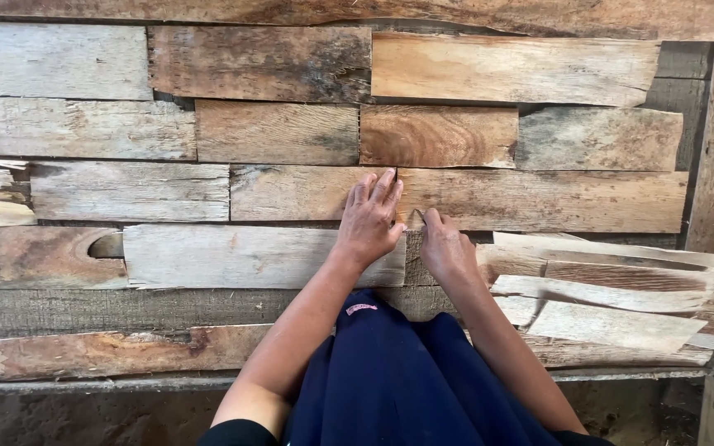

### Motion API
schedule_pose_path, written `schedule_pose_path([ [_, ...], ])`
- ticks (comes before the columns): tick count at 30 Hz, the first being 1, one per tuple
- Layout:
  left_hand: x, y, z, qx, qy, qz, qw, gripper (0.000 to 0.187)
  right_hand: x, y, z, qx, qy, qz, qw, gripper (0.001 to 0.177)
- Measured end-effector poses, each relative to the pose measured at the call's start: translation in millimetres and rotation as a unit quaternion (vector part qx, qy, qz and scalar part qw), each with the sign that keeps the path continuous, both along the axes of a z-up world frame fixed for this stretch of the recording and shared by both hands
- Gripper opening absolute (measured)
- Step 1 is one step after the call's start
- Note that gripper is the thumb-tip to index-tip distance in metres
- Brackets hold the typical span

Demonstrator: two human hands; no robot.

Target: Cutting and arranging thin wood veneer pieces on a wooden surface using a utility knife.

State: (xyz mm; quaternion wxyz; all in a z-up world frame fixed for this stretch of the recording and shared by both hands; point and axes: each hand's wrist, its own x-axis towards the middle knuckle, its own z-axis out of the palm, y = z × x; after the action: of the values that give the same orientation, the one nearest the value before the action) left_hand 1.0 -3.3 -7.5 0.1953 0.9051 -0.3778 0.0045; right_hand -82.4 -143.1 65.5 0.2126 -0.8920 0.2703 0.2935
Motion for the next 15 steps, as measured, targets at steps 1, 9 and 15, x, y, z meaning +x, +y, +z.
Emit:
schedule_pose_path([
  [1, 0.4, 0.0, 1.3, -0.001, -0.001, -0.001, 1.0, 0.082, 0.3, -0.3, 1.5, -0.001, -0.001, -0.001, 1.0, 0.016],
  [9, -0.4, 0.5, 2.0, -0.014, -0.018, -0.009, 1.0, 0.081, -13.5, -17.3, -17.9, 0.063, -0.009, -0.063, 0.996, 0.024],
  [15, -0.9, 13.1, 10.7, -0.111, 0.003, -0.018, 0.994, 0.063, -35.2, 2.0, -21.6, 0.11, -0.056, -0.146, 0.982, 0.025],
])
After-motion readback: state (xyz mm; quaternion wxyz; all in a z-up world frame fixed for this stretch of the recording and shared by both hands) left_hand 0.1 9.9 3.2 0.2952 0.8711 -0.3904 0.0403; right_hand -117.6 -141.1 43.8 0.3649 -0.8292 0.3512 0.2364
